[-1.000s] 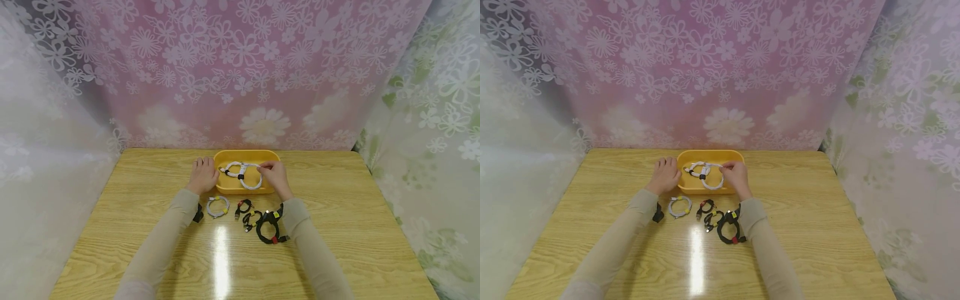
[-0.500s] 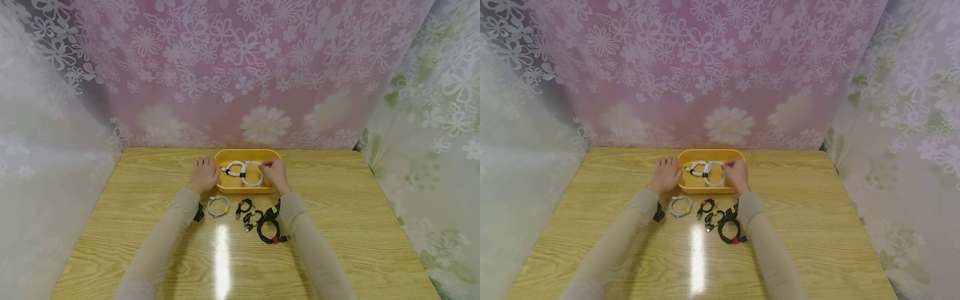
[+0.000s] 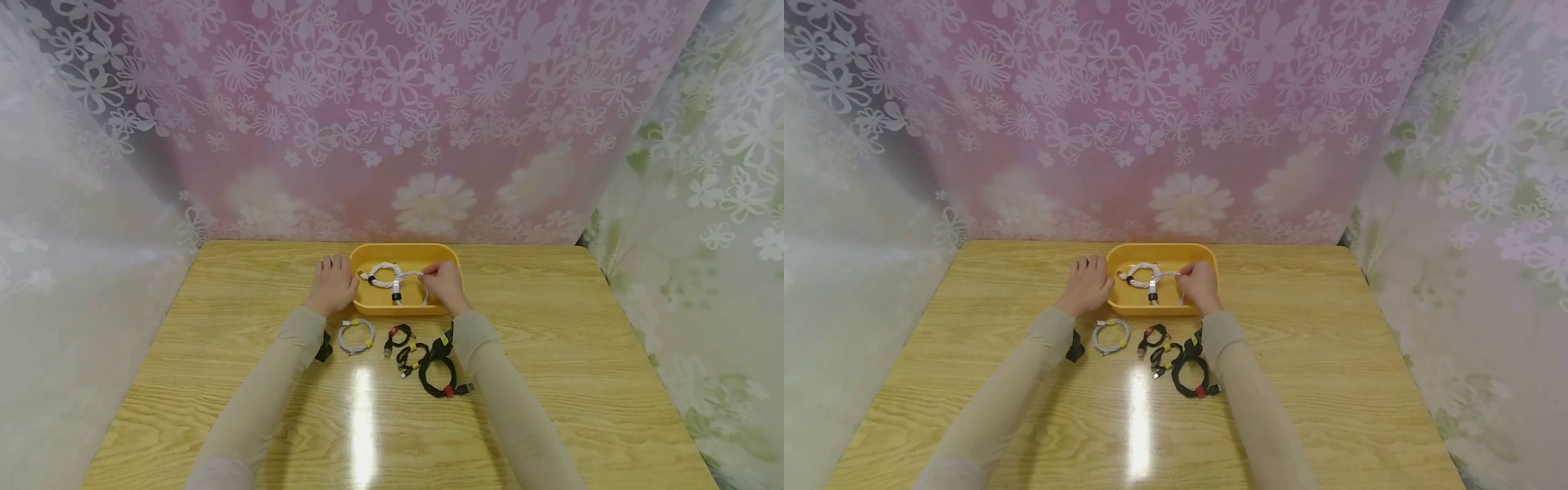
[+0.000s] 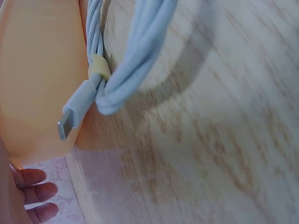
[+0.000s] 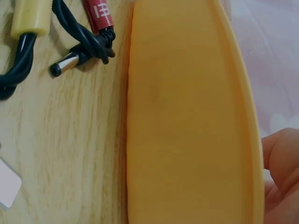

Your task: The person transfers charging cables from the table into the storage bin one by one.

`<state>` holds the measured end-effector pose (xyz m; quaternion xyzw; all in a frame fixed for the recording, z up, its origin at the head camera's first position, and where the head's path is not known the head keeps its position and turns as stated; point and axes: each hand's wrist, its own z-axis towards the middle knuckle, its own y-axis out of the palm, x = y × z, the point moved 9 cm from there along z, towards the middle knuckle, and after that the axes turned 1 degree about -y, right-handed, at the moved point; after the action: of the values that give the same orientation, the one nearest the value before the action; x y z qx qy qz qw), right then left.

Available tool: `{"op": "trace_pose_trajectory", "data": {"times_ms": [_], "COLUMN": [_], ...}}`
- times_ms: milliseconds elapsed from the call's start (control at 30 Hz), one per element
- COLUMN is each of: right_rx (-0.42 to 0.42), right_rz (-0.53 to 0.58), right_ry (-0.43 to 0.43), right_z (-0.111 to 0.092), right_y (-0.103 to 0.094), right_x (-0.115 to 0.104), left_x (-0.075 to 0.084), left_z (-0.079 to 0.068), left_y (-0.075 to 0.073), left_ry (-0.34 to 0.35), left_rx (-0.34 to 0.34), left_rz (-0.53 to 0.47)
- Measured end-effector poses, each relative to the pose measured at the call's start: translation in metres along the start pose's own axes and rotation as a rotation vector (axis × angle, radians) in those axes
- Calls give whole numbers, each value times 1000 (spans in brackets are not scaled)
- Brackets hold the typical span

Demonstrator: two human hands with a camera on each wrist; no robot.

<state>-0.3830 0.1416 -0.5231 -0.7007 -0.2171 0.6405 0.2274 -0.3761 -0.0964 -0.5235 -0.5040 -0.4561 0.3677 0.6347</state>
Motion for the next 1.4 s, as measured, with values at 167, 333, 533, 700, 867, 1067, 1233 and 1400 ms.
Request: {"op": "trace_pose_trajectory", "data": {"times_ms": [167, 333, 533, 700, 867, 1067, 1233, 1400], "right_rx": [-59, -106, -147, -176, -216, -256, -275, -306], "right_rz": [-5, 26, 55, 134, 143, 81, 50, 33], "right_ry": [17, 22, 9, -8, -64, -151, -177, -206], "right_z": [4, 6, 9, 11, 10, 8, 5, 0], "right_y": [8, 15, 25, 35, 44, 55, 63, 70], "right_x": [3, 3, 0, -6, -16, -27, -34, -41], "left_x": [0, 0, -1, -1, -1, -1, -2, -3], "left_z": [-1, -1, -1, -1, 0, 1, 2, 2], "left_y": [0, 0, 0, 1, 2, 2, 3, 4], "left_ry": [-10, -11, -16, -12, -12, -11, -10, -5], "left_rx": [-9, -6, -16, -13, -4, 4, 5, 8], "left_rz": [-5, -1, 1, -5, 0, 1, -1, -6]}}
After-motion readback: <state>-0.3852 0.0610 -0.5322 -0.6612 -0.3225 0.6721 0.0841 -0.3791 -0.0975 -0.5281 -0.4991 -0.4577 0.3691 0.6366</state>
